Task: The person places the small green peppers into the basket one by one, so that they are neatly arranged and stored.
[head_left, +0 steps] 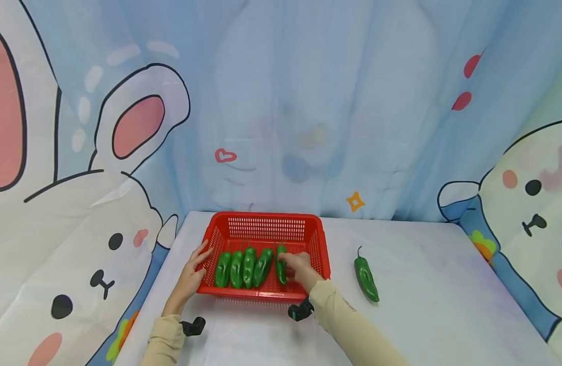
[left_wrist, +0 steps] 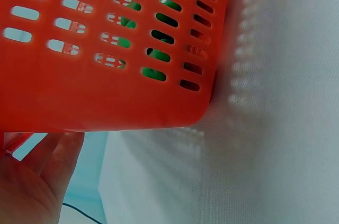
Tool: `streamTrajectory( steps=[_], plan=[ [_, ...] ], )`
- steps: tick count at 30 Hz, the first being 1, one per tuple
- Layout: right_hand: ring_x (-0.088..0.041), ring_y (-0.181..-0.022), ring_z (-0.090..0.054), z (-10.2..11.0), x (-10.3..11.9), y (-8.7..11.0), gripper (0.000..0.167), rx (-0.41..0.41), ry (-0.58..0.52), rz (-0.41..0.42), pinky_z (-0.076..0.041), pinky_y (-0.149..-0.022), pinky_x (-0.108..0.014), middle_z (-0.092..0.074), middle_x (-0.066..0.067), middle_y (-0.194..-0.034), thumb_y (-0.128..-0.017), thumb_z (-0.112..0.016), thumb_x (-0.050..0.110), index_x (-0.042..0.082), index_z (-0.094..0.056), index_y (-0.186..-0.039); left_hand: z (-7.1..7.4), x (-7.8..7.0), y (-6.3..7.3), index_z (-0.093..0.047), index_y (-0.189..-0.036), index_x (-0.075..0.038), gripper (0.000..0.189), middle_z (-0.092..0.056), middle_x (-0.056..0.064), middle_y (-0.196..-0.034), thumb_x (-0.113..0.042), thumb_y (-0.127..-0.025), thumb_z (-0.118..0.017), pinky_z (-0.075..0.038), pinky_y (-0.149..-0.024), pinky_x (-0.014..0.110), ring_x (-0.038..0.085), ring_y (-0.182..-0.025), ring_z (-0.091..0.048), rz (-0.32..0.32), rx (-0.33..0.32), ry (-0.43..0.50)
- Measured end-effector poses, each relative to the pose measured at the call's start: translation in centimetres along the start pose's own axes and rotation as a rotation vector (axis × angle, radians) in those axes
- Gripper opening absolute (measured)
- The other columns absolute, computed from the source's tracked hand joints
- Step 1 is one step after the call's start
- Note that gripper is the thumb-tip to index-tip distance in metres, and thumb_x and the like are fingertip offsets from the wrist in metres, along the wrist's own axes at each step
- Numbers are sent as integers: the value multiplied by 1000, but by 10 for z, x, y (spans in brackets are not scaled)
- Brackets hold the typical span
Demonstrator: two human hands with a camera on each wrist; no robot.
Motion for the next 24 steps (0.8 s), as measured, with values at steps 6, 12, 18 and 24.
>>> streamTrajectory(
  steps=[6,12,18,24],
  plan=[
    [-32,-88,-66,-5,-6,-4,45,-44,91,1,-57,-72,-45,-62,-20,-97,-79,-71,8,-7,-50,-115,-3,-2,0,-42,-140,16,56,-21,25,-159,20,-84,-40,-19,-111,62,44,-147,-9,10,-6,-13],
    [-24,-75,-64,-15,-7,-2,25,-71,258,89,-57,-66,-39,-61,-13,-82,-78,-75,12,-3,-60,-91,-5,-5,4,-43,-139,17,57,-22,26,-158,21,-82,-40,-22,-109,64,47,-146,-11,1,-8,-16],
    [-23,-68,-62,-22,-2,1,19,-86,324,165,-57,-62,-39,-61,-13,-76,-77,-75,10,-1,-59,-80,-3,-4,3,-43,-138,17,57,-23,26,-157,21,-81,-40,-23,-108,64,47,-145,-12,-29,-32,-55],
    [-19,-60,-54,-19,5,2,28,-59,326,169,-53,-55,-36,-48,-4,-64,-77,-75,10,8,-49,-67,0,-5,0,-43,-139,16,58,-21,26,-158,21,-82,-40,-18,-111,63,45,-147,-9,-1,-7,-29]
  ],
)
Point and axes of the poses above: each hand's wrist, its own y-axis away from the middle knuckle, its own z-axis out of the back of the hand, x = y × z, the point moved 3 cm from there along -y, towards the middle knuckle
